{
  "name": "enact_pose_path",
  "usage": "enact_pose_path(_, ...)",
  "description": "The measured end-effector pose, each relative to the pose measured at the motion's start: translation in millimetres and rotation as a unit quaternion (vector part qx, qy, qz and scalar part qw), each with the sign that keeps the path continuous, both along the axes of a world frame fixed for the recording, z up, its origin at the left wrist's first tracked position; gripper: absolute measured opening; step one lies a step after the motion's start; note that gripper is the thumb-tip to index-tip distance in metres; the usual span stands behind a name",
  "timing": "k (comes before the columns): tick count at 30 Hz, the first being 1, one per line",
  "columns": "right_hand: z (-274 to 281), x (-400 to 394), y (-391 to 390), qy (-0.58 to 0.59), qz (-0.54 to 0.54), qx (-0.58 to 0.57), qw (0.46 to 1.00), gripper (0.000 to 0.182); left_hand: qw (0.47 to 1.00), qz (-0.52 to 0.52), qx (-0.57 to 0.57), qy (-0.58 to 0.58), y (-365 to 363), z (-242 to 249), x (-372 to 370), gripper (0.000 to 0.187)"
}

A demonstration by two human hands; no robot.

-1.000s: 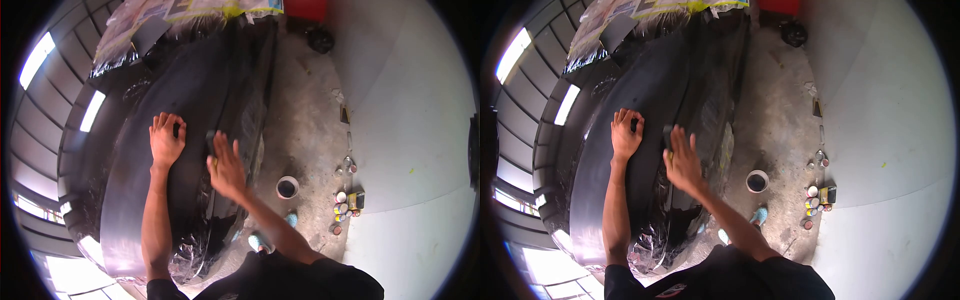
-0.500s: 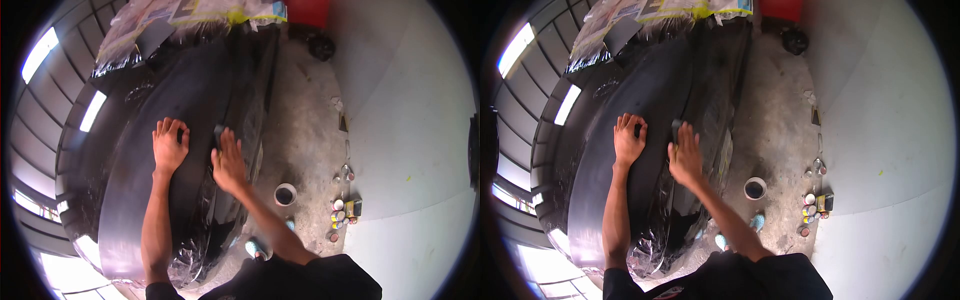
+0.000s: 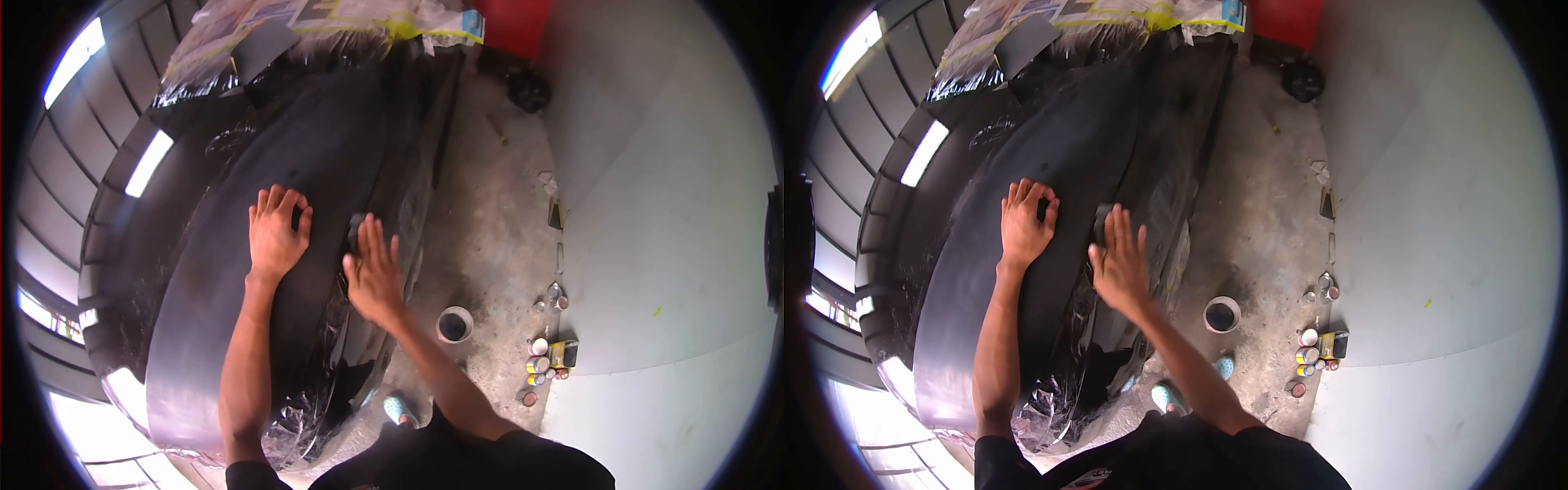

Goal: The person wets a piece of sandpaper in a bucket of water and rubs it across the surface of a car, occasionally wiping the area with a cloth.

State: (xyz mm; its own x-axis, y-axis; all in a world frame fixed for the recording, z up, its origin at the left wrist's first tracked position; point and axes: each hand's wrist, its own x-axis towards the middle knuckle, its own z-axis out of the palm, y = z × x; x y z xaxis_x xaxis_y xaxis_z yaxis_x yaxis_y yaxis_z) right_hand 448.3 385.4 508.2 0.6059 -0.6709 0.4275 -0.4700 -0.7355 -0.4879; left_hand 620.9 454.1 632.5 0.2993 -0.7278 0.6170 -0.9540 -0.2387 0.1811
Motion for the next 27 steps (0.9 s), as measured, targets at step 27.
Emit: enact_pose_path(27, -4, 17, -17, -0.088, 0.005, 0.073, 0.993, 0.07, 1.0, -0.011, -0.018, 0.002, 0, 0, -2, 0.014)
